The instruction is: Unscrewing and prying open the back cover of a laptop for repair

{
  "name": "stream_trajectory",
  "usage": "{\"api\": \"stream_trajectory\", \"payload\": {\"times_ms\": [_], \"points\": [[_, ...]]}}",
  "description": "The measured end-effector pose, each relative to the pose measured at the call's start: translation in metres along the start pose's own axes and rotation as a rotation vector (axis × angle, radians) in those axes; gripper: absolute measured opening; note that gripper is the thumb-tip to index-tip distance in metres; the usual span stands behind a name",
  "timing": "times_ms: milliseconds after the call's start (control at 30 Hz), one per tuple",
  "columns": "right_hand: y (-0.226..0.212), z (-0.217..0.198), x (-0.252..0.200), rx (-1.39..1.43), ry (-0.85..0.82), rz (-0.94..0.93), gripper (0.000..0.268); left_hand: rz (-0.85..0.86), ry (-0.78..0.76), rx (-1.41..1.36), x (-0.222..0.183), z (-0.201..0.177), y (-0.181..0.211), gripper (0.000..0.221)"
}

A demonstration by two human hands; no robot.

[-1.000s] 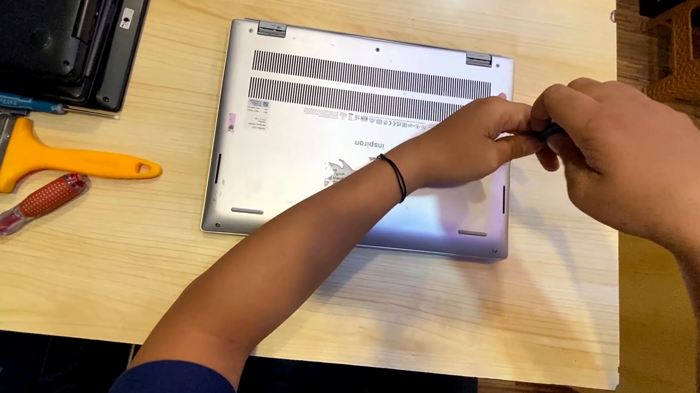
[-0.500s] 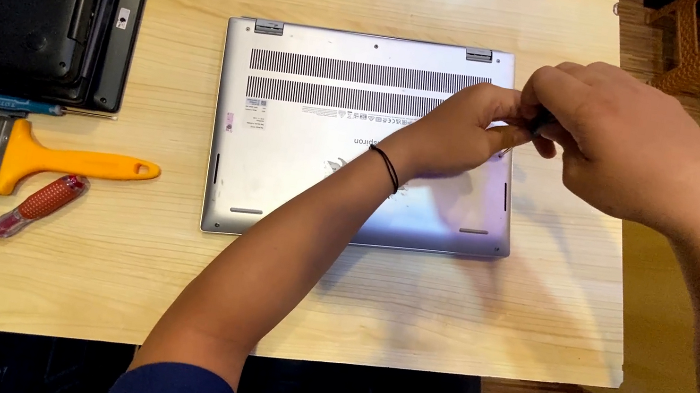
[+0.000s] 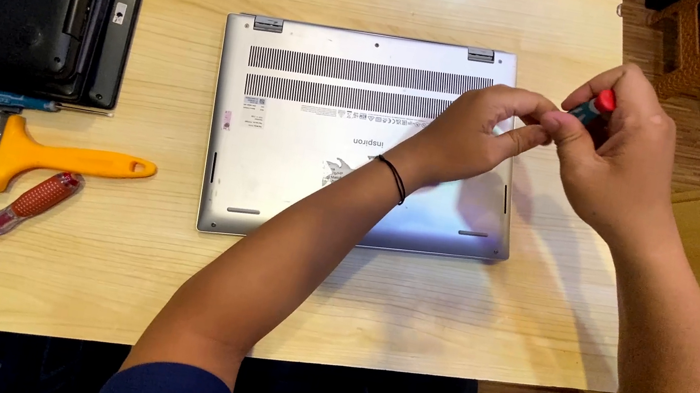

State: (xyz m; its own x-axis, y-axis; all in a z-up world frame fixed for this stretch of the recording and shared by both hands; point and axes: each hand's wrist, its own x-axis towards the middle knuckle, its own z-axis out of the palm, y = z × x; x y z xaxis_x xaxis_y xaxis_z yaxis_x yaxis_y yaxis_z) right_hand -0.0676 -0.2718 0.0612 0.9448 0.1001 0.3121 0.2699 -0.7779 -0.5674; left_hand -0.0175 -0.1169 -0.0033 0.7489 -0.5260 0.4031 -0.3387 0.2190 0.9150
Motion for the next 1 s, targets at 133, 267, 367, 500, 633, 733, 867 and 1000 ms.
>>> {"api": "stream_trajectory", "payload": {"times_ms": [133, 267, 367, 500, 633, 733, 867, 1000], "points": [[0.000, -0.001, 0.002, 0.389, -0.096, 0.096, 0.016, -0.059, -0.055, -0.013, 0.001, -0.003, 0.005, 0.015], [-0.008, -0.015, 0.006, 0.329, -0.285, 0.086, 0.016, -0.110, -0.039, 0.106, 0.002, -0.004, 0.018, 0.009], [-0.011, -0.014, 0.007, 0.338, -0.311, 0.091, 0.015, -0.080, 0.022, 0.158, 0.003, 0.000, 0.018, 0.022], [0.001, 0.006, -0.003, 0.395, 0.032, -0.025, 0.017, -0.029, 0.080, 0.210, 0.004, 0.003, 0.013, 0.030], [0.007, 0.023, -0.009, 0.535, 0.203, 0.016, 0.025, -0.036, 0.119, 0.236, 0.002, 0.003, 0.008, 0.032], [0.010, 0.020, -0.009, 0.550, 0.206, 0.041, 0.020, -0.126, 0.112, 0.230, 0.000, 0.004, 0.010, 0.030], [0.019, 0.009, -0.004, 0.497, 0.043, -0.068, 0.016, -0.027, 0.021, -0.021, -0.001, 0.002, -0.004, 0.014], [0.001, 0.006, -0.010, 0.584, 0.018, -0.123, 0.030, -0.080, 0.063, 0.218, 0.001, 0.002, -0.010, 0.014]]}}
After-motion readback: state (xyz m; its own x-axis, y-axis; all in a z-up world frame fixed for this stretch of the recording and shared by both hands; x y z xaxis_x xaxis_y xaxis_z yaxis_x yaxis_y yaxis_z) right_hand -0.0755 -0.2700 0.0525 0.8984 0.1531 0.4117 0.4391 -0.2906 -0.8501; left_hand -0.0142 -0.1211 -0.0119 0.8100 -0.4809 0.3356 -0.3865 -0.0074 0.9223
